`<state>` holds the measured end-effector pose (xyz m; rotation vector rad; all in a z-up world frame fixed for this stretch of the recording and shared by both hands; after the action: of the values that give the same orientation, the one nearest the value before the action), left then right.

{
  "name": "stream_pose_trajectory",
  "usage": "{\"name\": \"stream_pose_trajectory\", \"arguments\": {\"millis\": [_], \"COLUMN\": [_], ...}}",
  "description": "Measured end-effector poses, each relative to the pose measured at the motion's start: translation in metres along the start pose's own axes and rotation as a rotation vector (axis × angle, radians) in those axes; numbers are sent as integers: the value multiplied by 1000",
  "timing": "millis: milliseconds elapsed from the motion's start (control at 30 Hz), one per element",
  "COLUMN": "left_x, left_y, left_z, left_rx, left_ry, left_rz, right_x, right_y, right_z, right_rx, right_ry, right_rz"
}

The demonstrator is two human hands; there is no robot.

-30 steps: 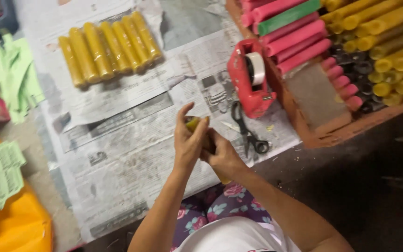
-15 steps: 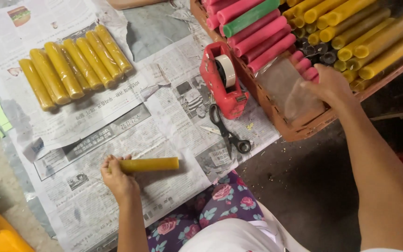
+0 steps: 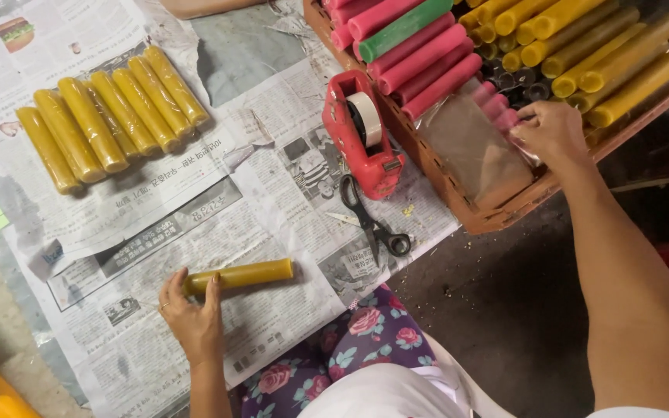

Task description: Wrapping yellow candles in clear plastic film and applying green adhesive labels at a workstation.

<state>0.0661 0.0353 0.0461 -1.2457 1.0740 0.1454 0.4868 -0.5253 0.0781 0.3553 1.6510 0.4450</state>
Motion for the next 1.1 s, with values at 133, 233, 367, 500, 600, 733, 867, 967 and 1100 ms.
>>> {"name": "stream_pose_trajectory", "arguments": {"millis": [133,233,367,500,600,733,867,967,1100], "left_x": [-4,-4,-5,8,3,-1,8,-8,-55], "left_y": [-5,-8,-19,-23,-75,-182,-272,-261,-214], "left_z": [-2,-3,-7,-7,-14,-26,-31,-12,-8], "left_rx": [5,44,151,306,448,752,1050,1087,1118], "left_ry": [7,11,-21,-54,-77,-131,114,179,-35], "left_rz": [-21,35,176,348,257,97,478,351,296], "right_x": [3,0,-17,-41,-52,-12,36,52,53], "right_y": [-1,9,27,83,142,251,368,417,449], "right_z": [-1,-3,-12,-38,-60,-96,-172,-219,-271], "right_rx": [-127,-244,-266,-427,-385,-772,-1099,-1392,-1803], "right_ry": [47,17,-60,-30,49,42,212,212,-173], "right_rz": [26,-39,-151,-50,-126,-571,-722,-669,-196]}}
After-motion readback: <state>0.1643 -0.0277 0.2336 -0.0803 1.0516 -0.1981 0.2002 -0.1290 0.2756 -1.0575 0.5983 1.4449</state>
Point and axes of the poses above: each hand's wrist, its own z-axis towards the middle knuckle, its own x-axis out of the palm, y = z × x, the point moved 8 cm from there along z, towards the middle knuckle, and after that the axes turned 6 degrees about -x, right-handed, at the moved point
